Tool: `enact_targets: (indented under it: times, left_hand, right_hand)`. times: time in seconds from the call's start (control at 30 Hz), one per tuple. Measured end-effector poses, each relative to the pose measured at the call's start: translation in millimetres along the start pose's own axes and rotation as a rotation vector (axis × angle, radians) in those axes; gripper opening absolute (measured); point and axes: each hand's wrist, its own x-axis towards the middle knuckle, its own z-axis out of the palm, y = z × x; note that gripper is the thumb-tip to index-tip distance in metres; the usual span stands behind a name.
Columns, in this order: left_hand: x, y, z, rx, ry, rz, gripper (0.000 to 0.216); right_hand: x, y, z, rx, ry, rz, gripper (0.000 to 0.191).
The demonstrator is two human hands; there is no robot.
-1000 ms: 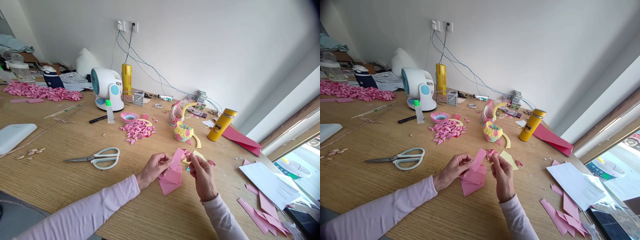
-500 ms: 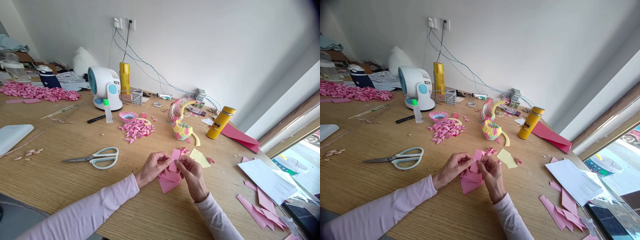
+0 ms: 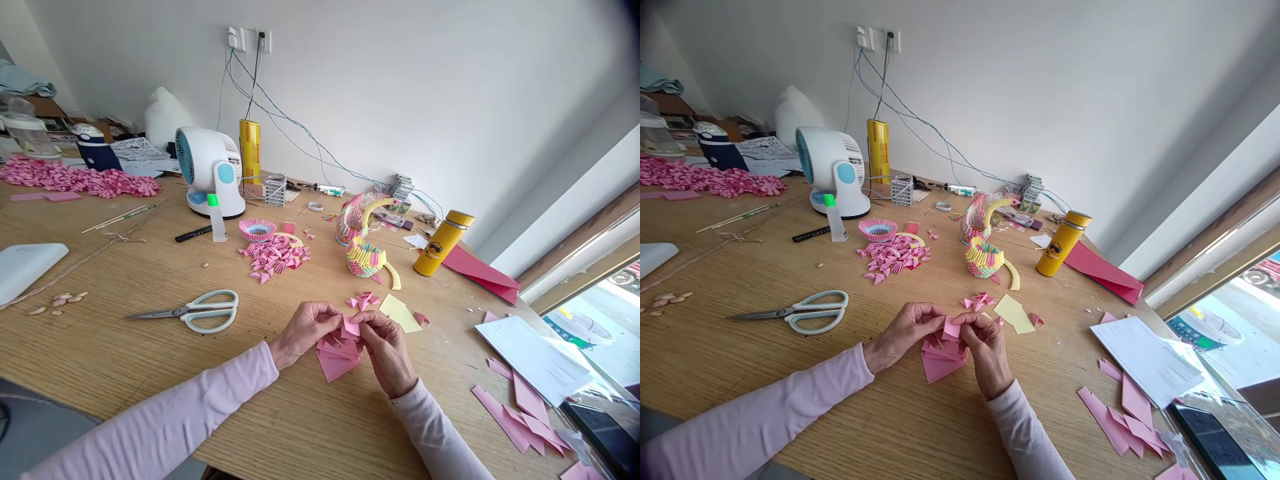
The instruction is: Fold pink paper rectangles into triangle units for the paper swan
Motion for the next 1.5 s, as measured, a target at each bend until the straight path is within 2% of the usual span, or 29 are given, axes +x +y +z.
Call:
enact_targets:
  times: [0.3,0.4,0.5,0.63,0.73,0.87,0.97,1.07,1.17,1.37,1.5]
  left_hand:
    - [-1.9,3.1,-1.0,-0.134,-0.086,-0.105,0.034]
    - [-2.0,3.7,-0.5,-0.123,-0.11,-0.098,0.034]
    - [-0.9,1.9,-0.5,-0.046,-0.079,-0.067,0.039]
    - [-0.8,1.6,-1.7,0.177,-0.015,0.03,0.038]
    - [-2.6,3.5,-1.8,0.331,-0.049,0.129,0.034]
    - [-3.7,3.2,0.0,0.435,-0.067,0.23,0.03]
    - [-1.9,-0.4,0.9,0.394,-0.042,0.215,0.033]
    - [-0.7,-3.4,2.1,0.302,-0.014,0.14,0.032]
    - [-2.2,-2.7,4.8,0.199,0.007,0.082,0.033]
    - [-4.5,-0.9,10.2,0.07,-0.006,0.089,0.04]
    - [-1.9,-4.9,10.5,0.014,0.014,0.075,0.035]
  right_hand:
    - [-0.1,2.3,-0.7,-0.071,-0.008,-0.036,0.014]
    - [0.2,3.4,-0.8,-0.086,0.007,-0.049,0.016]
    - [-0.2,3.0,-2.5,-0.137,0.007,-0.066,0.017]
    - [-0.8,-3.2,-6.7,-0.217,-0.018,-0.069,0.019]
    - [0.9,-8.8,-8.6,-0.354,-0.001,-0.077,0.025]
    - [4.7,-8.8,-7.5,-0.502,-0.072,-0.131,0.023]
    - [5.7,-3.8,-6.0,-0.357,-0.004,-0.114,0.022]
    - [5.1,1.4,-5.4,-0.174,0.091,-0.082,0.021]
    - [4.6,3.9,-4.9,-0.057,0.128,-0.082,0.021]
    - [3.2,5.7,0.8,0.028,0.14,-0.08,0.021]
    - [1.7,9.7,3.9,0.022,0.158,-0.073,0.021]
